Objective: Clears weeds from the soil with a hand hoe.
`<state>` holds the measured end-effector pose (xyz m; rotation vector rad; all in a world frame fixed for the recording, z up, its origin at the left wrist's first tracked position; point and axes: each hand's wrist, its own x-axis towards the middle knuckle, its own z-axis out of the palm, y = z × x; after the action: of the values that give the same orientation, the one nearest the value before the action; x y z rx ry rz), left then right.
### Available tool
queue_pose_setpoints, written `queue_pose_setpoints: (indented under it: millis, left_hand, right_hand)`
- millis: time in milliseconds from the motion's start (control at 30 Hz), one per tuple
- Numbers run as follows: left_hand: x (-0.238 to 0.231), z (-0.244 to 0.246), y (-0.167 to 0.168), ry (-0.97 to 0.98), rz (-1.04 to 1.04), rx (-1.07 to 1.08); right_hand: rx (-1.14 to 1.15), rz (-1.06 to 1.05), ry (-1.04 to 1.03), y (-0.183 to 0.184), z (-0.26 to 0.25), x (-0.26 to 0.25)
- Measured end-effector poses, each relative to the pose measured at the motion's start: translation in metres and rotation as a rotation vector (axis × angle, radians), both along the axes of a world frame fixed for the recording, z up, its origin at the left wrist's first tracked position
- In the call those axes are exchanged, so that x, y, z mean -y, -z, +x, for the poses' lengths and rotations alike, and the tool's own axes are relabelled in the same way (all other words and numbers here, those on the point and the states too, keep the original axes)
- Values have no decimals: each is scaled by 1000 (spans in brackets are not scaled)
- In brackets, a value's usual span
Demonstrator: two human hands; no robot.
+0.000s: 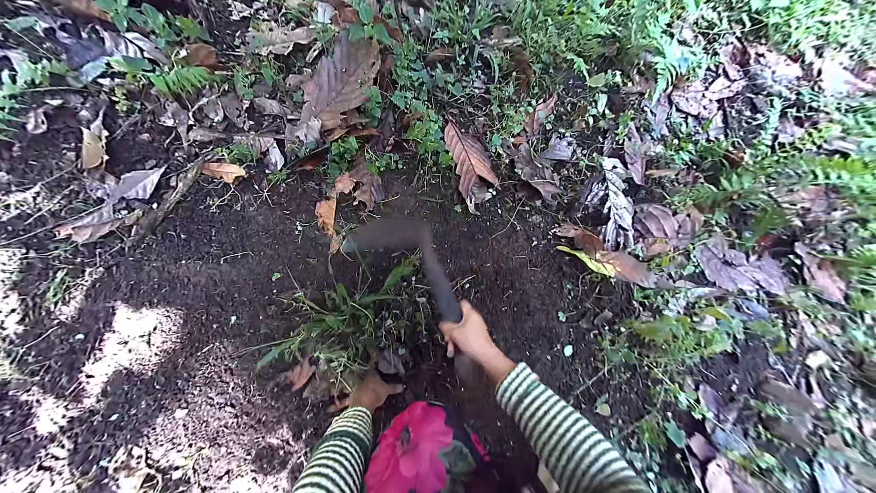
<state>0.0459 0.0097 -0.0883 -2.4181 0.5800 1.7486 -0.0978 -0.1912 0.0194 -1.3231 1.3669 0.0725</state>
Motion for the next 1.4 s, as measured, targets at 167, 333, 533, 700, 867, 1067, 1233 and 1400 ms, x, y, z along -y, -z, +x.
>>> queue_pose_setpoints:
  millis: [167, 333, 533, 700, 867, 1067, 1233, 1400]
  left_hand:
    - [-1, 1, -1, -15, -50, -33]
    - [0, -1, -6, 29, -37, 16]
    - [1, -1, -9, 67, -49, 80]
    - [-1, 2, -5, 70, -91, 50]
    - [-3, 0, -5, 12, -165, 38]
    - [0, -1, -1, 35, -122, 89]
    - [2, -4, -3, 66, -92, 118]
    - [-12, -11, -10, 25, -106, 245]
  right_hand:
    - [222, -36, 523, 46, 35, 8]
    - [-188, 119, -149, 34, -37, -103]
    - [150, 38, 454, 27, -30, -34]
    - [177, -19, 743, 59, -30, -87]
    - [-133, 141, 292, 24, -83, -140]
    - [214, -47, 704, 31, -35, -56]
    - [-81, 52, 282, 55, -48, -143]
    - [16, 93, 316, 33, -52, -130]
